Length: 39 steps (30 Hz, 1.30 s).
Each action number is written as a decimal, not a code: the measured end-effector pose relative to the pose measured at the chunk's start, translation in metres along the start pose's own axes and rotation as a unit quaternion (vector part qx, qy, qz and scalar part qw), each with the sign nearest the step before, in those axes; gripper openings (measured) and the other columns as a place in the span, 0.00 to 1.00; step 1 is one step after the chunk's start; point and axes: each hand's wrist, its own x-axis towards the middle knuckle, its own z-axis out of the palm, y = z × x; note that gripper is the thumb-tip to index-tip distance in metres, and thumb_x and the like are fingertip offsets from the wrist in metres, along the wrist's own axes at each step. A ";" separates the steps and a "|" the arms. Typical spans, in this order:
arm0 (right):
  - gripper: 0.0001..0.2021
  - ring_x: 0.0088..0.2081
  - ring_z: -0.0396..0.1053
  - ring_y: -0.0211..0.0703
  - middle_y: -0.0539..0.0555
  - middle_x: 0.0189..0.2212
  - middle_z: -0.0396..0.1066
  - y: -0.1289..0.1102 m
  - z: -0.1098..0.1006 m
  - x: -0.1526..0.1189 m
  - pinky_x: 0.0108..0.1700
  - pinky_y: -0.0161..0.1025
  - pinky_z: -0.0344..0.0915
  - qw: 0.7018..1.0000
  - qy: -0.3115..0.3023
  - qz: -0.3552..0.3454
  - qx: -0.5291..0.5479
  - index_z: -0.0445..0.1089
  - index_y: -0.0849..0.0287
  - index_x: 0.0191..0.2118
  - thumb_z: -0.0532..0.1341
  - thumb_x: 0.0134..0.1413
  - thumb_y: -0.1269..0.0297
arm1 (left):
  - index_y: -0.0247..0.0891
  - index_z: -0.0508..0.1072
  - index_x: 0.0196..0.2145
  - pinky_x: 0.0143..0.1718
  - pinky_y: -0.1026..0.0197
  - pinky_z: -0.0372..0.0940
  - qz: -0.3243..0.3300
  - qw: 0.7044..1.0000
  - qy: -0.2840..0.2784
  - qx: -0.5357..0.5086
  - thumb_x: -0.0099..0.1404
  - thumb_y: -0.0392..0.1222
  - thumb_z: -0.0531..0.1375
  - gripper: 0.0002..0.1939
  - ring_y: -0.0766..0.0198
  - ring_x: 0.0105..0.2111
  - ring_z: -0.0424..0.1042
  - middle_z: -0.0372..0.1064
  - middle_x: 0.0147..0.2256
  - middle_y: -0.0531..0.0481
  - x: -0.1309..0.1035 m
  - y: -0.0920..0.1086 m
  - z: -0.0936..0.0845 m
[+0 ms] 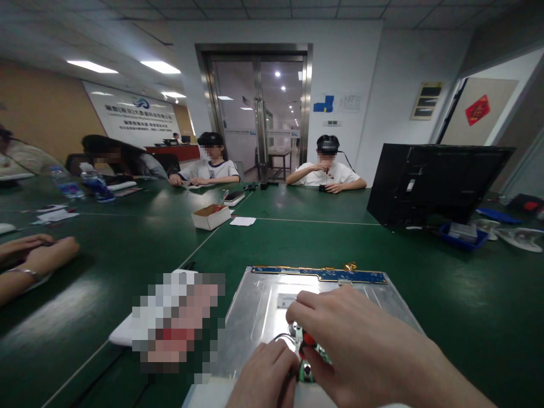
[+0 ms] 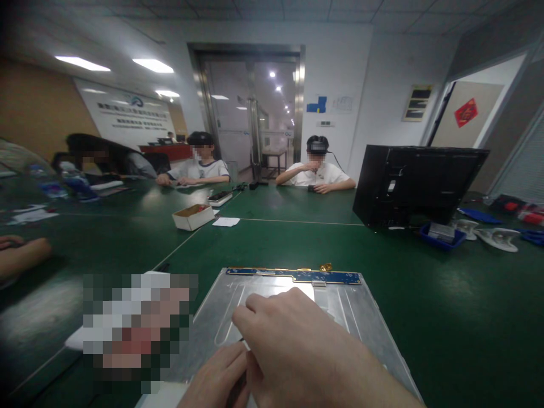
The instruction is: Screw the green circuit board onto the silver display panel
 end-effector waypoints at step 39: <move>0.05 0.25 0.69 0.40 0.51 0.29 0.75 -0.002 0.002 0.005 0.22 0.38 0.43 0.998 0.027 -0.024 -0.059 0.66 0.57 0.39 0.59 0.62 0.62 | 0.42 0.72 0.41 0.38 0.57 0.71 0.006 1.000 0.017 -0.005 0.64 0.30 0.54 0.12 0.55 0.37 0.75 0.75 0.39 0.46 0.001 0.004 -0.012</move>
